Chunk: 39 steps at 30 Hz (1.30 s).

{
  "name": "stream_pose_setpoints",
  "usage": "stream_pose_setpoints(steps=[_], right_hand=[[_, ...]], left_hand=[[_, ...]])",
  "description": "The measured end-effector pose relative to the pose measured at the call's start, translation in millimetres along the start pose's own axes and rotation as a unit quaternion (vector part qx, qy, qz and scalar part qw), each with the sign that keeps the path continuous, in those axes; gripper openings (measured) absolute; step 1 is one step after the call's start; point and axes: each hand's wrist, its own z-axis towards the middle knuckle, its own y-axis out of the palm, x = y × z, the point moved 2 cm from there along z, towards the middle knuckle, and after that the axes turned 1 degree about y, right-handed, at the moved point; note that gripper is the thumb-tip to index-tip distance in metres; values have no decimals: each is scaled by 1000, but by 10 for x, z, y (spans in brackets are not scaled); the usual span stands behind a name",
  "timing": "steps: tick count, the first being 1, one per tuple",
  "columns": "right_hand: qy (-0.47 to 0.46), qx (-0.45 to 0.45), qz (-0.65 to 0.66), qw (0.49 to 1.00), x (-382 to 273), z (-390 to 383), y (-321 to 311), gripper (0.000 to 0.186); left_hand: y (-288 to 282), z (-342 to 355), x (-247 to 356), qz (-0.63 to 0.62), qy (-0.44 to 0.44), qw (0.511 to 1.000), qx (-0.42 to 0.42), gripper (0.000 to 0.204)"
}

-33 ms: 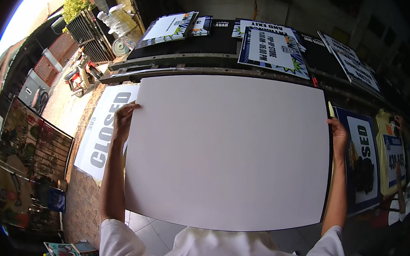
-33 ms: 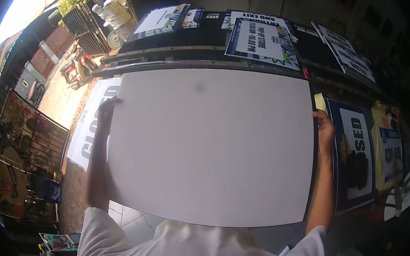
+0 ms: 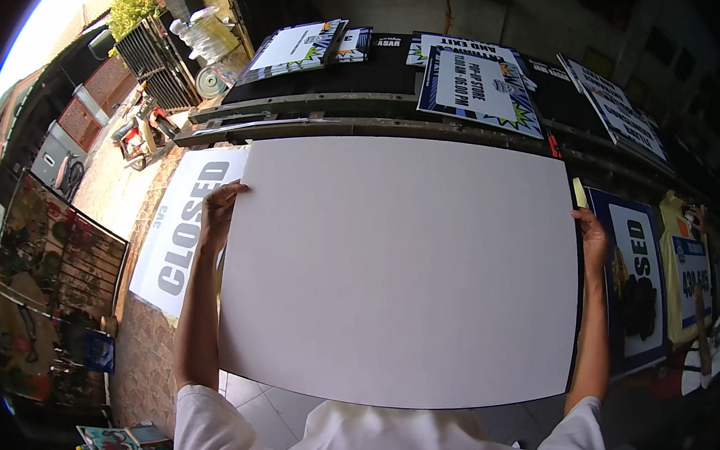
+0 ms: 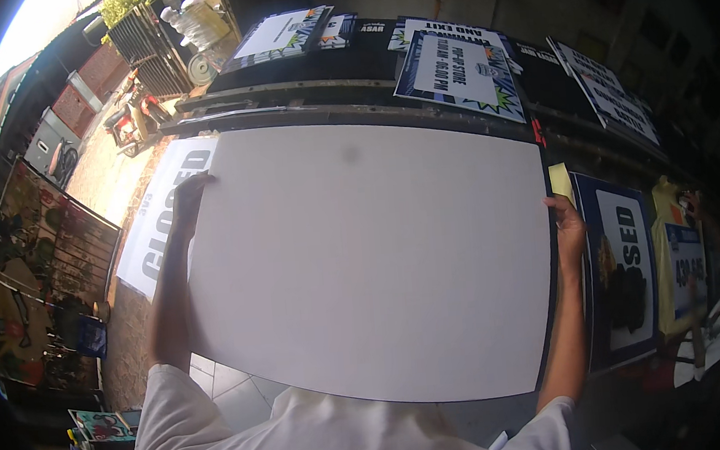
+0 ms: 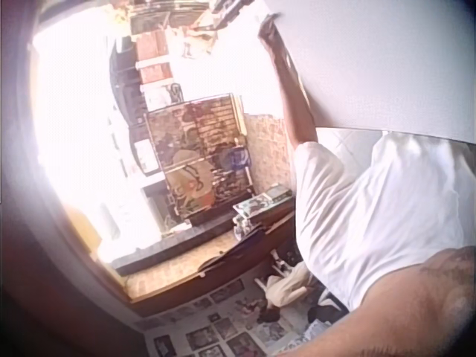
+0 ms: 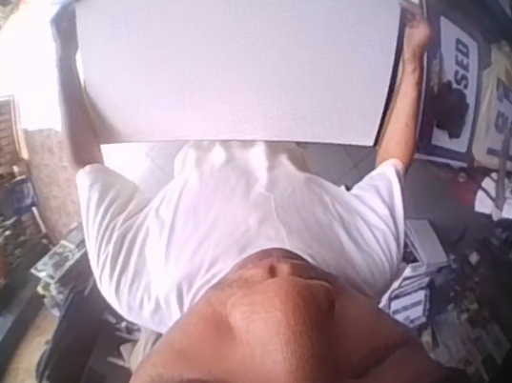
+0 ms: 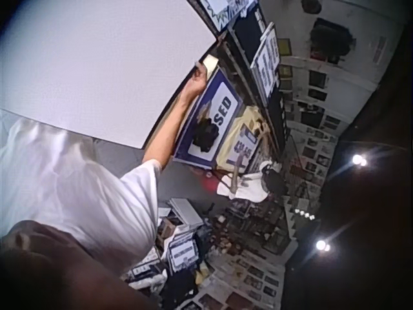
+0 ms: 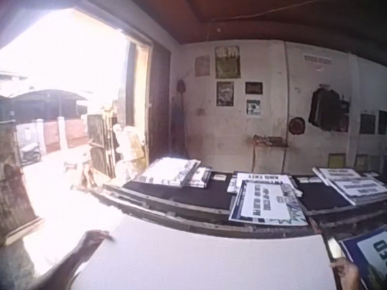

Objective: The person wipes a large printed sign with a cloth, then uses a utility knife and a straightedge to trim the edges of the sign. They cut along the sides and corners, remove the excess material, and repeat the process on another sign.

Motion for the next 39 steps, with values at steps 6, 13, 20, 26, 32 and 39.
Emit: stream_pose_setpoints(steps=[6, 13, 20, 26, 32, 39], right_hand=[[-157, -59, -315, 934, -128, -273, 282, 41], [-132, -68, -395, 906, 442, -434, 273, 44], [-154, -94, -441, 879, 922, -372, 414, 40], [-92, -174, -510, 837, 1134, -290, 304, 36], [77, -38, -498, 863, 616, -437, 390, 37], [-81, -182, -452, 870, -91, -1250, 1735, 33]], left_hand=[[149, -56, -333, 118, -14, 993, -28, 15], [510, -30, -707, 90, 2, 995, -40, 13], [766, 108, -1425, 63, -38, 996, -54, 23], [942, 189, -1546, 207, -28, 977, -41, 31], [1253, -120, -945, 193, 23, 965, 177, 15], [2464, -1103, -396, 268, 165, 937, -156, 36]])
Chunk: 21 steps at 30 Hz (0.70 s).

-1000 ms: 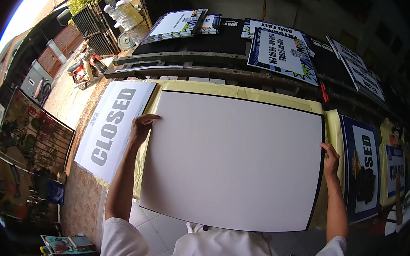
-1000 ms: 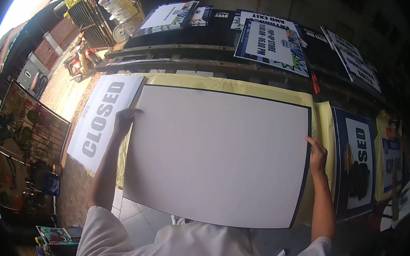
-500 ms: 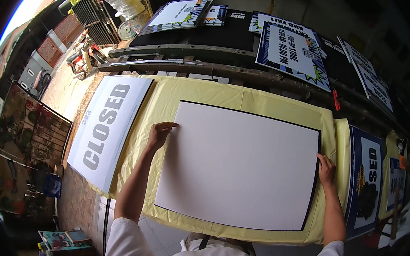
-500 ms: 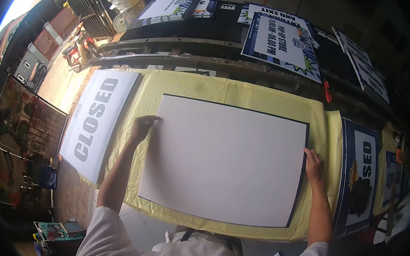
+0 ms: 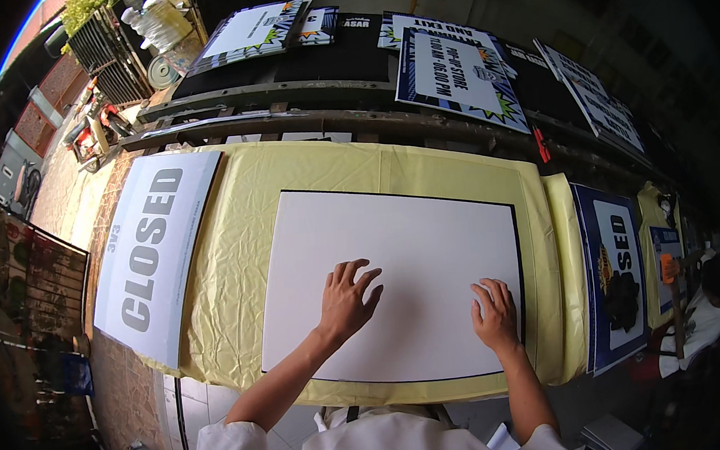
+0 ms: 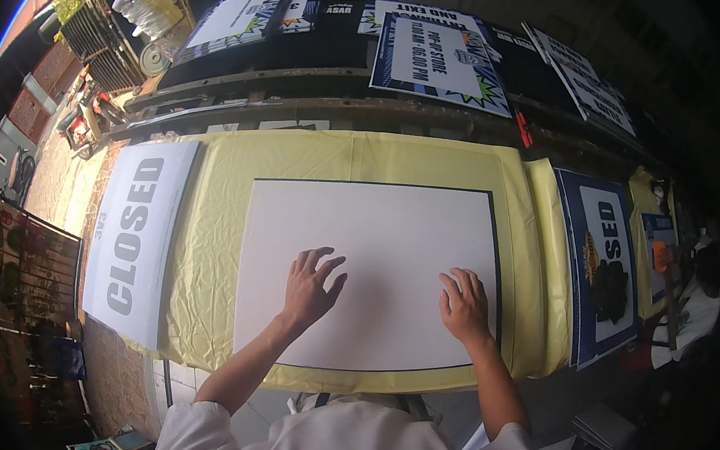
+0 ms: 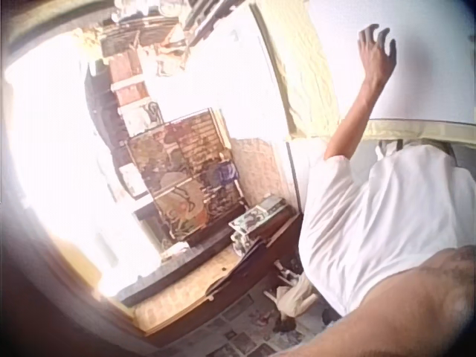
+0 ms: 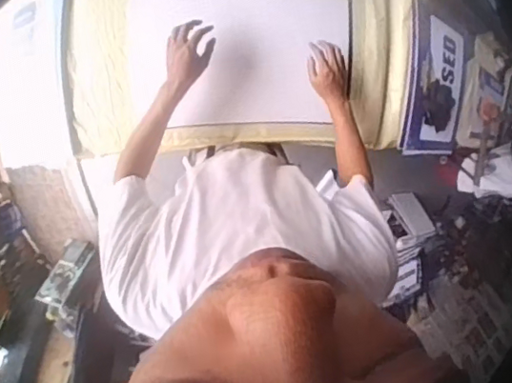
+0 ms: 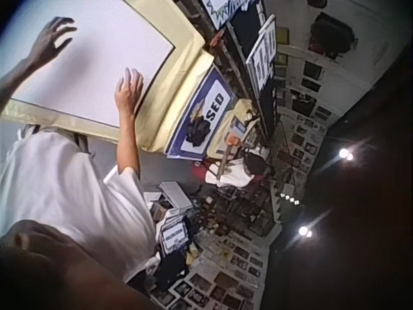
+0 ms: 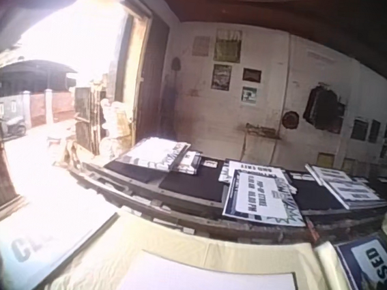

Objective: The person wipes a large printed sign with a cloth, then uses a utility knife and a straightedge to trim the edges of the sign. They cut along the sides and corners, remove the excess material, and repeat the process on another sign.

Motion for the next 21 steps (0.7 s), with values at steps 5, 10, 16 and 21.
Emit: stream_pose_setpoints(steps=[5, 10, 16, 21], right_hand=[[78, -6, 1, 997, -203, -156, 219, 30], [139, 4, 24, 990, -241, -149, 186, 29], [138, -21, 14, 990, -145, -16, 91, 28], [228, 36, 145, 962, 623, 378, -185, 30]], left_hand=[[284, 22, 250, 17, 48, 999, -17, 38], [380, 220, 398, -1, 25, 998, -56, 40], [774, 531, 904, 61, 31, 997, -42, 56], [1095, 621, 1003, 124, -13, 984, -128, 88]])
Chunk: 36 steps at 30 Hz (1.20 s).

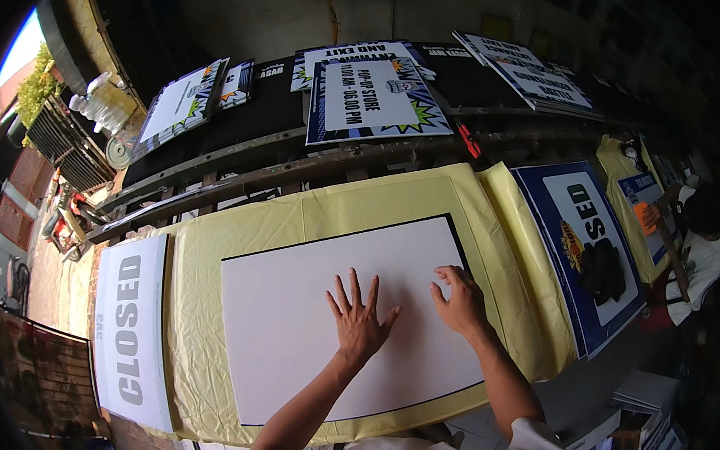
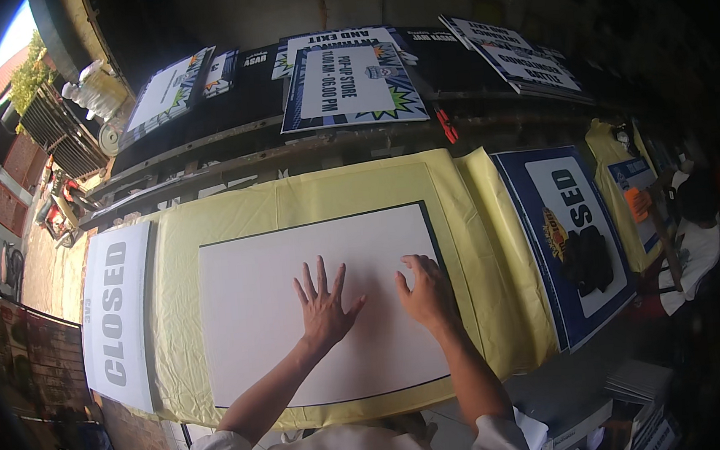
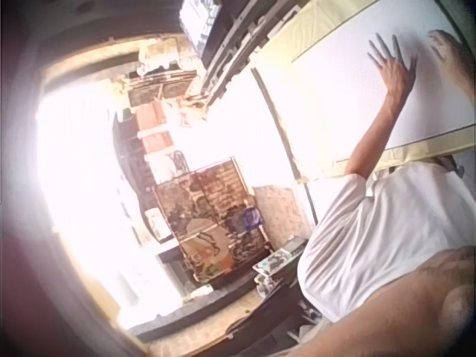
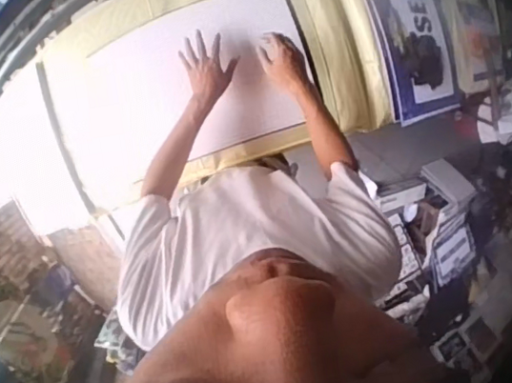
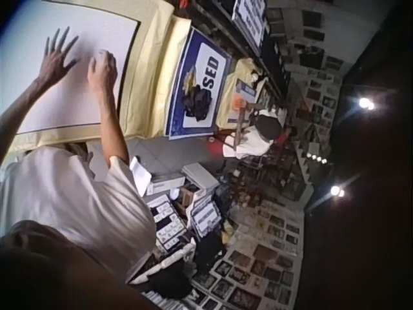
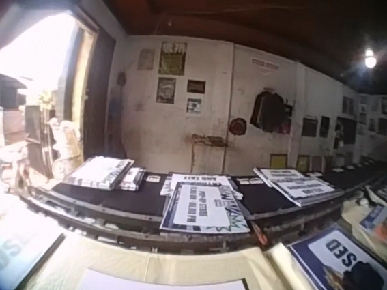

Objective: The person wipes a large printed sign with a cloth, then uses a utility knife and a straightedge to trim the edges of the sign. They cut along the sides and corners, remove the excess material, and repeat the process on another sign.

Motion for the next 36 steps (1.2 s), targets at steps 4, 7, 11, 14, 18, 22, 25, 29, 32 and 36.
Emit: stream_pose_setpoints(steps=[4, 7, 11, 14, 18, 22, 25, 29, 32, 36], right_hand=[[35, 83, -82, 992, 739, 1109, -291, 36], [34, 141, -97, 985, 1289, 2022, -290, 43], [85, 158, -50, 983, 2141, 3172, -188, 50], [161, 99, -64, 980, 2366, 3705, 3, 62], [145, 137, -85, 976, 2488, 3976, 301, 63], [122, 170, -8, 978, 2936, 4119, 154, 51], [219, 126, 231, 940, 2882, 3741, 87, 47], [200, -11, 547, 813, 2025, 2530, -133, 30], [193, -23, 565, 802, 1713, 1498, -429, 44], [198, -30, 523, 828, 1389, 621, -350, 69]], left_hand=[[62, -2, -75, 20, -38, 997, -62, 92], [71, -12, -127, 35, -45, 996, -64, 94], [147, 122, -147, 44, -33, 998, -29, 92], [101, 156, -190, 52, -53, 996, -50, 95], [39, 147, -228, 63, -66, 995, -52, 95], [90, 266, -176, 54, -40, 996, -54, 95], [100, 269, -184, 55, -38, 995, -68, 96], [59, 48, -303, 68, -50, 995, -46, 95], [73, 160, -226, 63, -33, 997, -16, 92], [173, 655, 124, 14, 23, 1000, 14, 81]])
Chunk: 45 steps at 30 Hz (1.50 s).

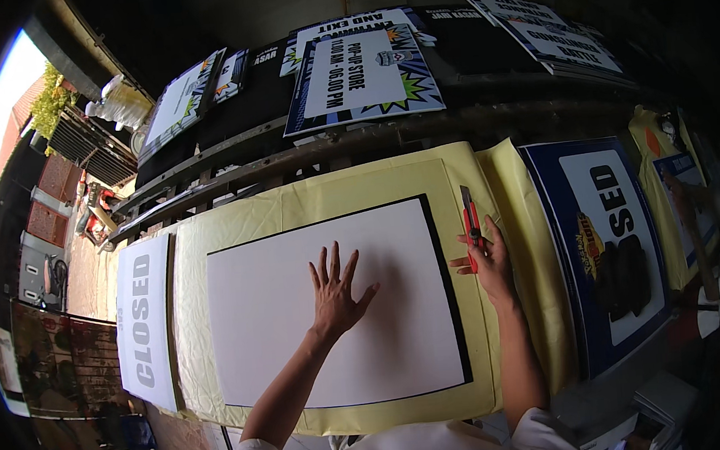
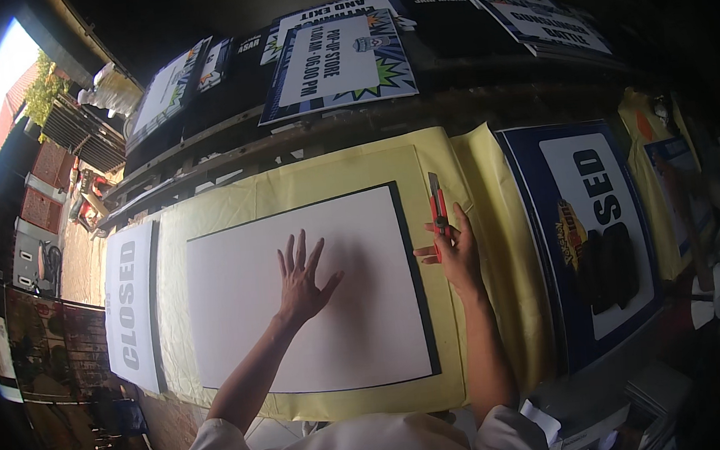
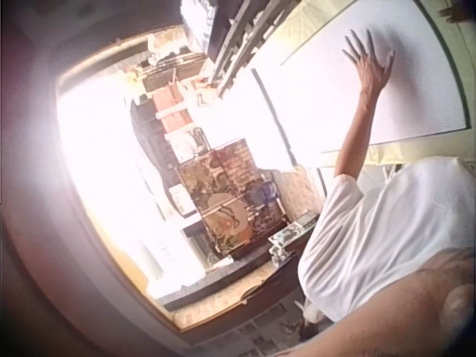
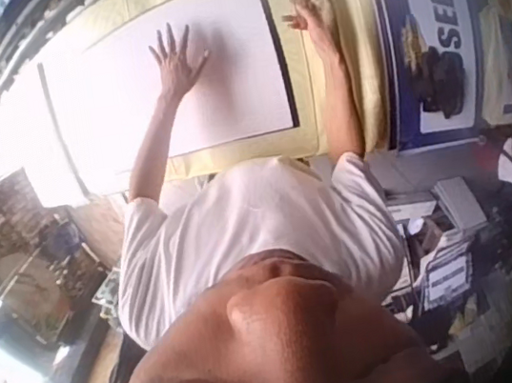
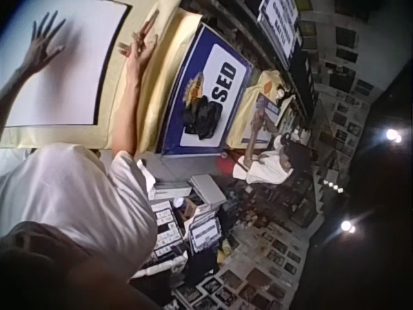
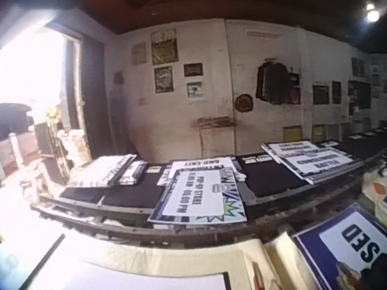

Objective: The person wipes a large printed sign with a cloth, then uses a utility knife and a straightedge to trim the edges of the sign. They cut along the sides and corners, remove the excess material, and repeat the process on another sign.

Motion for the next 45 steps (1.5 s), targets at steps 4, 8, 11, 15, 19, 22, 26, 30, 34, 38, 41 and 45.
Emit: stream_pose_setpoints(steps=[4, 8, 11, 15, 19, 22, 26, 30, 34, 38, 41, 45], right_hand=[[-70, 91, -329, 937, 335, -47, 207, 66], [-80, 107, -433, 891, 109, -47, 580, 64], [-148, 121, -487, 852, 167, 34, 629, 61], [-137, 104, -552, 816, 203, 88, 731, 59], [-132, 112, -583, 794, 303, 148, 767, 60], [-138, 119, -587, 789, 350, 190, 808, 61], [-124, 109, -569, 806, 304, 180, 844, 61], [-86, 87, -587, 801, 266, 171, 858, 59], [-90, 73, -584, 804, 251, 167, 859, 58], [-150, 90, -593, 786, 333, 187, 861, 62], [-181, 92, -609, 767, 310, 161, 876, 65], [-179, 80, -606, 771, 273, 186, 884, 66]], left_hand=[[265, 737, 385, -61, 97, 988, 105, 39], [519, 1238, 571, -45, 111, 986, 113, 39], [641, 1368, 656, -25, 108, 987, 115, 47], [755, 1347, 617, -25, 113, 988, 105, 57], [704, 1332, 662, -16, 117, 989, 86, 63], [730, 1352, 636, -20, 112, 990, 83, 66], [734, 1334, 615, -21, 114, 990, 84, 65], [758, 1349, 623, -10, 107, 990, 92, 63], [713, 1351, 645, -15, 126, 986, 113, 61], [665, 1344, 679, -30, 128, 984, 121, 60], [664, 1332, 668, -22, 126, 984, 126, 59], [716, 1362, 645, -9, 108, 991, 80, 60]])
